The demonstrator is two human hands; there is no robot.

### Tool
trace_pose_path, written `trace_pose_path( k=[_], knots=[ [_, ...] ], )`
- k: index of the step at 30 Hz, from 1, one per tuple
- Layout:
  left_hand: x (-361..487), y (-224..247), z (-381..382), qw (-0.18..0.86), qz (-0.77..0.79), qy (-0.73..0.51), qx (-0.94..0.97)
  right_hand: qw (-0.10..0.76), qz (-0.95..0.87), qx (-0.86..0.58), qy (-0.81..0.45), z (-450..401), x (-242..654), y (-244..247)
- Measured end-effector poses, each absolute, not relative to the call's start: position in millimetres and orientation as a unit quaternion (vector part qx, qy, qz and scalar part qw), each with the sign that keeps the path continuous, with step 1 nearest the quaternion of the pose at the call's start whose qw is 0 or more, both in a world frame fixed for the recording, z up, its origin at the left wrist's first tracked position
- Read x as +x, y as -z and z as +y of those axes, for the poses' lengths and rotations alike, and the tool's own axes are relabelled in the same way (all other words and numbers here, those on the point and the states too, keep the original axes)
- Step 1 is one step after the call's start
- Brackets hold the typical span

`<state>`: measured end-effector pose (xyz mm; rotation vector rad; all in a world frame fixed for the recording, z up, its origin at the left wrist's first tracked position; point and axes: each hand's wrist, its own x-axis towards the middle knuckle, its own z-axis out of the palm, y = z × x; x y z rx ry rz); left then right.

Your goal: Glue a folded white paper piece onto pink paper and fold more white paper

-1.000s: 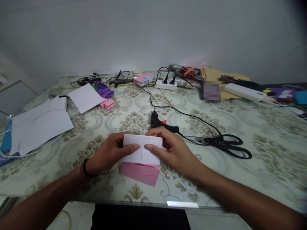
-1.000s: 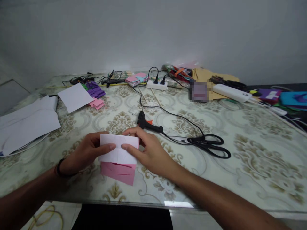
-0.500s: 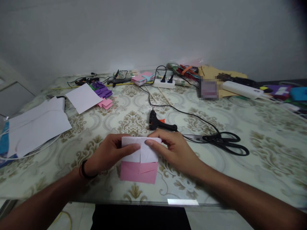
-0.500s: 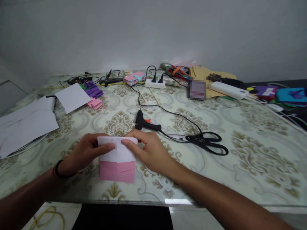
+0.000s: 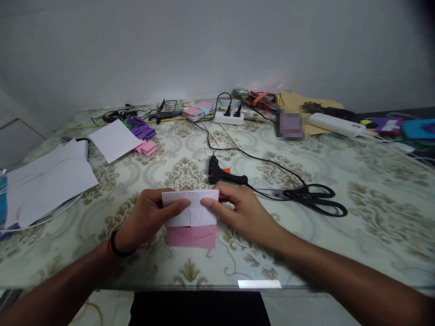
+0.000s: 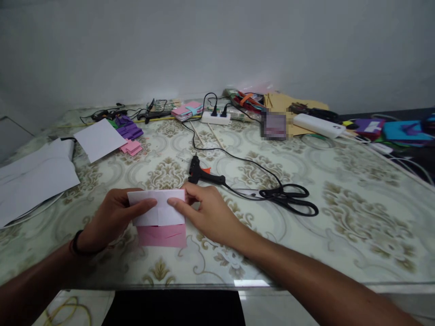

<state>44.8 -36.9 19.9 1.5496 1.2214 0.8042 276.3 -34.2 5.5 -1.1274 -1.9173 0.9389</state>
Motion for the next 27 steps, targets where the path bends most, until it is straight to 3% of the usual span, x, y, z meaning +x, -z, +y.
trace_pose_path(
  k=[12, 21, 27],
  knots=[
    [46, -20, -38, 0.476, 0.507, -0.328, 0.64, 0.349, -0.725, -0.436, -0.403, -35, 277, -7],
    [42, -17, -32, 0.47, 0.508, -0.308, 0.653, 0.31, -0.668, -0.438, -0.516, -30, 277, -1],
    [36, -5, -15, 0.481, 0.473, -0.274, 0.686, 0.251, -0.737, -0.461, -0.426, -27, 276, -1]
  ],
)
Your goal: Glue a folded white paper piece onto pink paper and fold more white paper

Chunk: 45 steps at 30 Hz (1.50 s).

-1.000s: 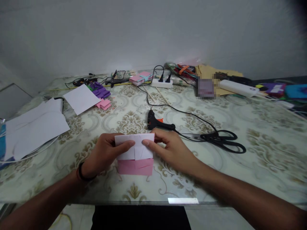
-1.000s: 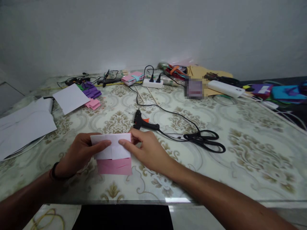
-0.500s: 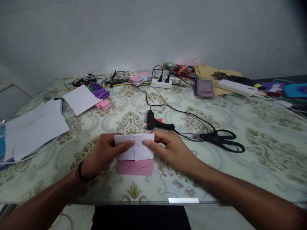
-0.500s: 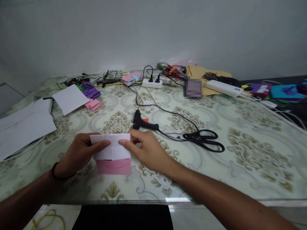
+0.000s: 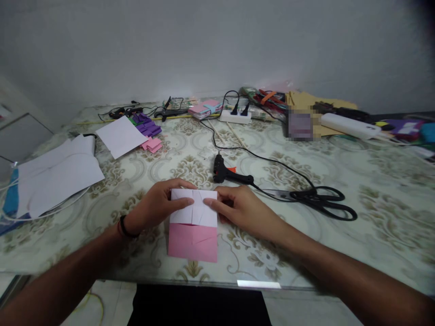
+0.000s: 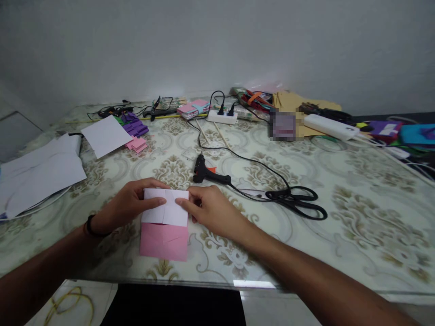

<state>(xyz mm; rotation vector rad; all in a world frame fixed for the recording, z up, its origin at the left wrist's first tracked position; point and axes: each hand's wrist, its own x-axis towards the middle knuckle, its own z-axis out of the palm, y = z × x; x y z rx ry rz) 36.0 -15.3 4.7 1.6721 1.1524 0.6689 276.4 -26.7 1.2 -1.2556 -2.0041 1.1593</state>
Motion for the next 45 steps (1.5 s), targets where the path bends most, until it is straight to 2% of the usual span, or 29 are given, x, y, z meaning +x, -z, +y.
trace_pose_path(
  k=[6, 11, 16, 21, 26, 28, 31, 33, 37, 39, 45],
  knots=[
    [31, 8, 0, 0.335, 0.502, -0.236, 0.762, 0.295, -0.789, -0.493, -0.219, -9, 299, -8],
    [25, 10, 7, 0.326, 0.519, -0.224, 0.757, 0.208, -0.818, -0.533, -0.063, 16, 328, -1],
    [20, 11, 13, 0.332, 0.487, -0.237, 0.772, 0.165, -0.816, -0.55, -0.07, 26, 339, 16],
    [16, -1, 16, 0.445, 0.481, -0.297, 0.694, 0.139, -0.815, -0.556, -0.084, 31, 342, 22],
    [2, -12, 24, 0.384, 0.518, -0.407, 0.647, 0.112, -0.818, -0.552, -0.115, 35, 338, 23],
    [-6, -8, 31, 0.325, 0.547, -0.379, 0.672, 0.114, -0.817, -0.552, -0.121, 37, 335, 24],
    [-15, 3, 44, 0.158, 0.596, -0.291, 0.732, 0.114, -0.819, -0.549, -0.124, 39, 332, 25],
    [-17, 7, 49, 0.109, 0.601, -0.27, 0.744, 0.11, -0.82, -0.547, -0.124, 39, 331, 26],
    [-10, -1, 38, 0.099, 0.545, -0.217, 0.804, 0.111, -0.816, -0.556, -0.112, 37, 331, 21],
    [-3, -8, 23, 0.142, 0.484, -0.151, 0.85, 0.134, -0.807, -0.567, -0.098, 34, 331, 13],
    [15, -12, -7, 0.134, 0.474, -0.006, 0.87, 0.298, -0.748, -0.578, -0.133, 27, 330, -5]
  ],
)
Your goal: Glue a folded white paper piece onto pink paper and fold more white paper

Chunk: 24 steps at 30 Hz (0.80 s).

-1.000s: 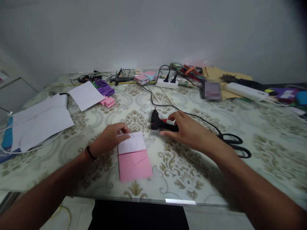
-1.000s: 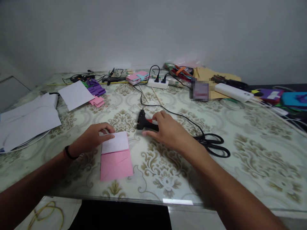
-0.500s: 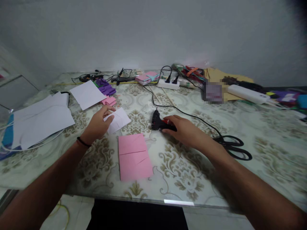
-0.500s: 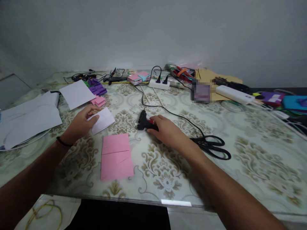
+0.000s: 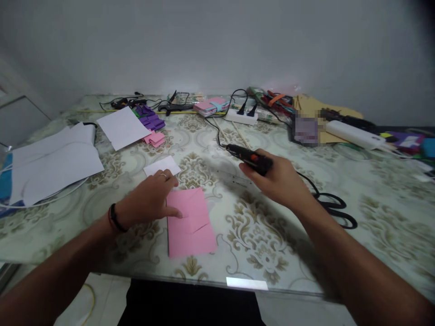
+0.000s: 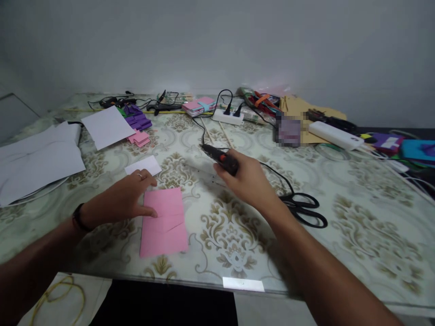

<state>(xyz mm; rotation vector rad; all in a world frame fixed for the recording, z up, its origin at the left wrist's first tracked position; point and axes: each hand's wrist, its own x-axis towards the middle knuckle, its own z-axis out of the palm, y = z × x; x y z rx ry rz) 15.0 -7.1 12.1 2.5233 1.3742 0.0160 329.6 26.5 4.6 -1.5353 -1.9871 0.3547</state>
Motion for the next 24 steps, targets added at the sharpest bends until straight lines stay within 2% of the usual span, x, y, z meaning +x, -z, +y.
trace_pose_path(
  k=[3, 9, 14, 18, 24],
  knots=[
    [16, -10, -7, 0.168, 0.484, -0.001, 0.859, 0.343, -0.73, -0.571, -0.155, 26, 327, -5],
    [19, -12, -10, 0.301, 0.485, -0.055, 0.819, 0.37, -0.735, -0.511, -0.249, 16, 322, -8],
    [29, -11, -13, 0.47, 0.463, -0.183, 0.729, 0.37, -0.747, -0.417, -0.362, -3, 315, -15],
    [35, -9, -12, 0.572, 0.425, -0.272, 0.647, 0.372, -0.795, -0.337, -0.34, -14, 304, -19],
    [38, -5, -14, 0.594, 0.42, -0.3, 0.617, 0.37, -0.802, -0.352, -0.308, -18, 294, -14]
  ],
)
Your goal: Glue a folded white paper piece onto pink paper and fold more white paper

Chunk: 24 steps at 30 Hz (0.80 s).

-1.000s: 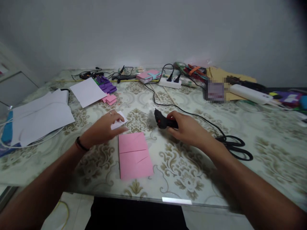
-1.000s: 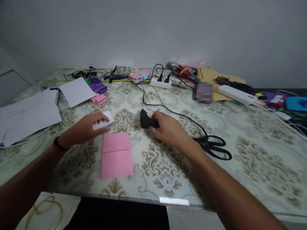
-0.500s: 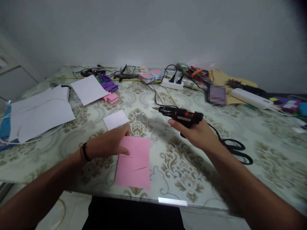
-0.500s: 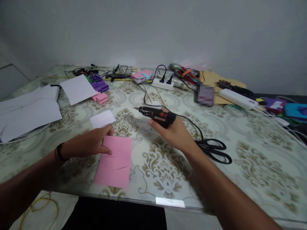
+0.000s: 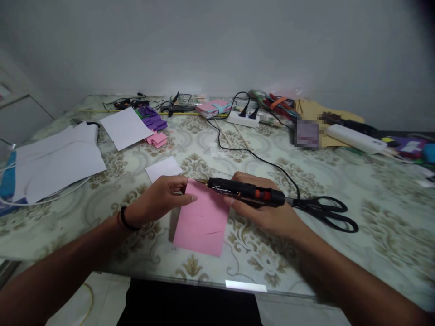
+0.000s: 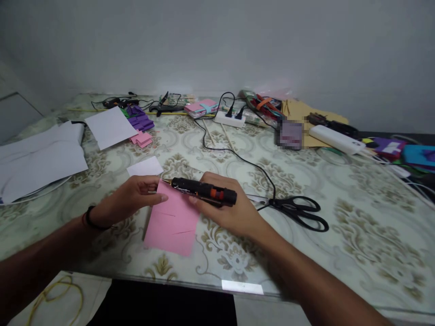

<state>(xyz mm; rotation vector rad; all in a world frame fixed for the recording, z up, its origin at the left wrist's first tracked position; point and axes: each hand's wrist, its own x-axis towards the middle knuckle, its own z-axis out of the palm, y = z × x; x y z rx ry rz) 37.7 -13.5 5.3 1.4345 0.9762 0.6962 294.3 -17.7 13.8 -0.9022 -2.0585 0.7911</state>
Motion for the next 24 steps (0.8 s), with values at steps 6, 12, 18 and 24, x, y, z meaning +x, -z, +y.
trace_pose_path(
  k=[6, 12, 18, 24],
  knots=[
    [39, -5, -15, 0.583, 0.422, -0.316, 0.618, 0.365, -0.796, -0.371, -0.309, -18, 292, -11],
    [38, -5, -12, 0.583, 0.441, -0.288, 0.618, 0.347, -0.778, -0.394, -0.346, -17, 290, -12],
    [29, -1, -4, 0.501, 0.494, -0.207, 0.68, 0.33, -0.767, -0.411, -0.366, -14, 293, -11],
    [23, 6, 0, 0.309, 0.49, -0.181, 0.795, 0.314, -0.779, -0.442, -0.314, -2, 301, -7]
  ],
)
